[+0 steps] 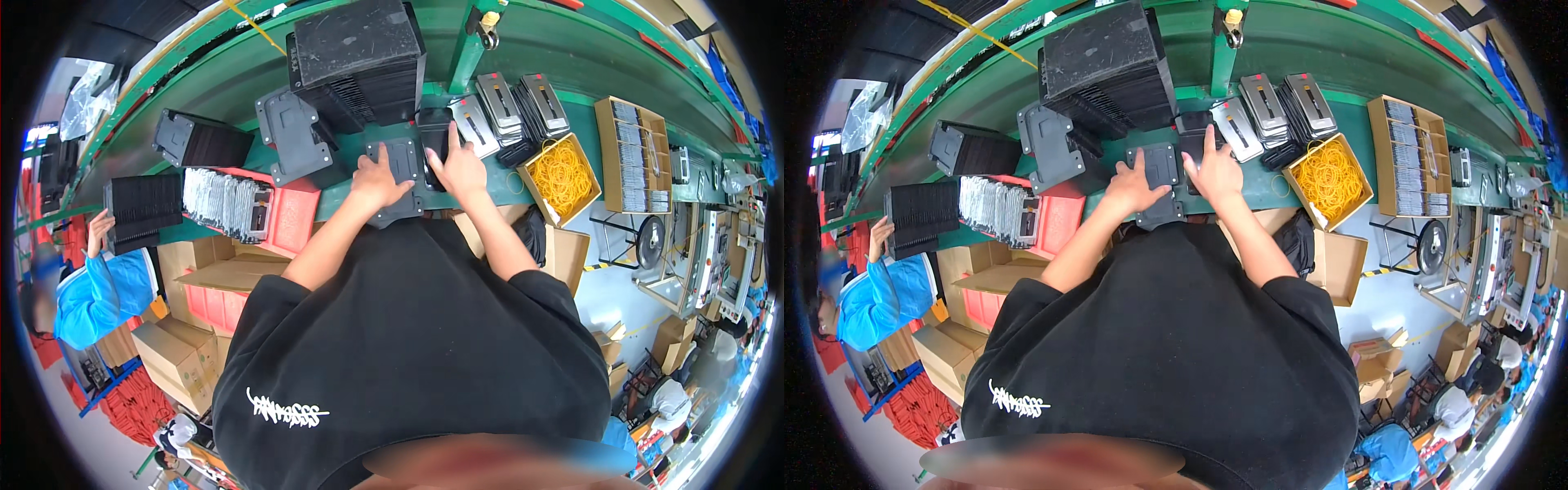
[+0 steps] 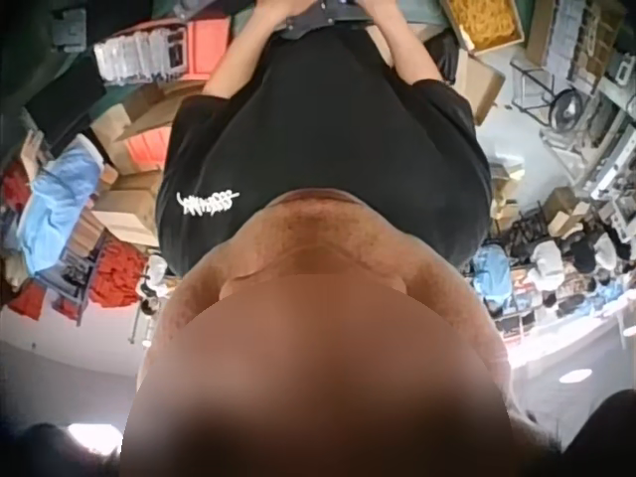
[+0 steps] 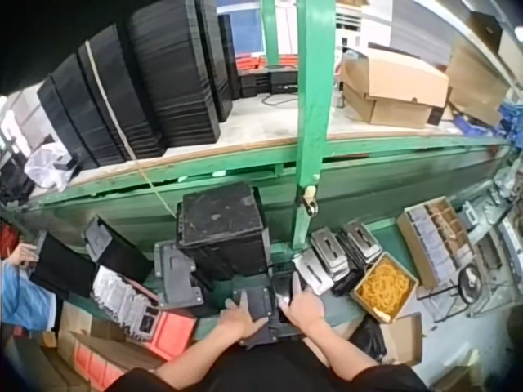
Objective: Assembling and testing electronic components on a factory production line.
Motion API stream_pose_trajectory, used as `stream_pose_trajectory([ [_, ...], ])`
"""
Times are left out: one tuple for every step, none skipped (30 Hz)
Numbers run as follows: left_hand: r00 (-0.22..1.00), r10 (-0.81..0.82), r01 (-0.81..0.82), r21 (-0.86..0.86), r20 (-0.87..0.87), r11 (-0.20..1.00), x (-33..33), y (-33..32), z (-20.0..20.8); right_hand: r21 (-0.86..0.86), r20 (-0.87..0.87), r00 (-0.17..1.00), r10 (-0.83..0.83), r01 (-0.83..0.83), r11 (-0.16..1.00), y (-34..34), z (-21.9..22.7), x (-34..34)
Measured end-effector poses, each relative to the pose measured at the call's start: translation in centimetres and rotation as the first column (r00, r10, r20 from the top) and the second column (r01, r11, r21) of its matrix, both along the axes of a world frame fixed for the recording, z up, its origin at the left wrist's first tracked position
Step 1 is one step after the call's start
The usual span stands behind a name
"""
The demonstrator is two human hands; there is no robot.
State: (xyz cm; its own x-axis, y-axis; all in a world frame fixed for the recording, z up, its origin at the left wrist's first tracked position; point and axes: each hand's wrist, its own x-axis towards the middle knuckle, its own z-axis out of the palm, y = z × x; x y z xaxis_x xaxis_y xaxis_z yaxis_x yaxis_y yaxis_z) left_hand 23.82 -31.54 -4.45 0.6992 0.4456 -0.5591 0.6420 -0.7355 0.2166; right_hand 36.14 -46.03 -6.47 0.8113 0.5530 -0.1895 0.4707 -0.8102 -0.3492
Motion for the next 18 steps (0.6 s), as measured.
stream_pose_trajectory([
  [0.998,0.045,-0.043,0.029,-0.047,0.999,0.4,-0.2,-1.1,0.067,-0.012,1.000,0.006,-0.006,0.998,-1.0,0.9,-0.9],
  [0.998,0.043,-0.041,0.028,-0.045,0.999,0.8,-0.2,-1.9,0.135,-0.024,1.000,0.012,-0.009,0.991,-2.0,1.4,-1.8],
  [0.996,0.070,-0.070,0.019,-0.051,0.997,1.1,-0.2,-2.5,0.180,-0.086,0.992,0.097,-0.080,0.980,-3.4,0.8,-2.5],
  [0.994,0.094,-0.094,0.010,-0.060,0.996,1.3,-0.2,-3.0,0.228,-0.147,0.973,0.179,-0.143,0.963,-4.7,0.1,-3.5],
  [0.990,0.120,-0.120,0.002,-0.069,0.993,1.5,-0.3,-3.6,0.227,-0.147,0.973,0.175,-0.139,0.964,-5.6,-0.5,-4.8],
  [0.990,0.124,-0.125,0.000,-0.070,0.992,1.5,-0.4,-4.5,0.244,-0.136,0.967,0.217,-0.180,0.953,-6.4,-0.8,-6.2],
  [0.990,0.116,-0.111,0.062,-0.077,0.992,1.7,-0.6,-5.4,0.260,-0.124,0.960,0.249,-0.211,0.942,-6.8,-1.3,-7.0],
  [0.990,0.110,-0.099,0.125,-0.084,0.987,1.9,-0.8,-6.4,0.257,-0.126,0.961,0.247,-0.208,0.944,-6.9,-2.5,-7.5],
  [0.991,0.099,-0.081,0.186,-0.093,0.979,2.2,-1.3,-6.4,0.321,-0.201,0.947,0.251,-0.178,0.930,-7.0,-4.0,-7.9],
  [0.991,0.093,-0.075,0.183,-0.095,0.980,2.6,-1.6,-6.4,0.382,-0.273,0.926,0.260,-0.143,0.913,-7.1,-5.5,-8.3],
  [0.982,0.119,-0.092,0.178,-0.147,0.980,3.1,-1.8,-5.5,0.442,-0.344,0.898,0.274,-0.103,0.891,-6.8,-5.9,-8.5],
  [0.969,0.145,-0.111,0.176,-0.198,0.978,3.6,-2.0,-4.5,0.441,-0.348,0.898,0.270,-0.097,0.892,-6.7,-6.3,-8.7],
  [0.954,0.171,-0.130,0.175,-0.248,0.976,3.9,-2.3,-3.8,0.397,-0.353,0.898,0.262,-0.109,0.911,-6.5,-6.6,-8.8],
  [0.953,0.171,-0.129,0.178,-0.250,0.976,4.1,-2.4,-3.3,0.355,-0.357,0.898,0.257,-0.124,0.927,-6.0,-6.6,-8.7],
  [0.949,0.167,-0.122,0.177,-0.268,0.977,4.2,-2.6,-2.8,0.311,-0.360,0.898,0.253,-0.140,0.940,-5.7,-6.6,-8.7],
  [0.945,0.161,-0.114,0.176,-0.285,0.978,4.3,-2.7,-2.5,0.314,-0.361,0.898,0.253,-0.139,0.939,-5.6,-6.4,-8.6],
  [0.941,0.156,-0.106,0.175,-0.301,0.979,4.4,-2.6,-2.3,0.302,-0.347,0.899,0.266,-0.162,0.939,-5.6,-6.3,-8.5],
  [0.941,0.155,-0.104,0.177,-0.301,0.979,4.4,-2.5,-2.5,0.289,-0.333,0.900,0.280,-0.185,0.939,-5.6,-6.1,-8.3],
])
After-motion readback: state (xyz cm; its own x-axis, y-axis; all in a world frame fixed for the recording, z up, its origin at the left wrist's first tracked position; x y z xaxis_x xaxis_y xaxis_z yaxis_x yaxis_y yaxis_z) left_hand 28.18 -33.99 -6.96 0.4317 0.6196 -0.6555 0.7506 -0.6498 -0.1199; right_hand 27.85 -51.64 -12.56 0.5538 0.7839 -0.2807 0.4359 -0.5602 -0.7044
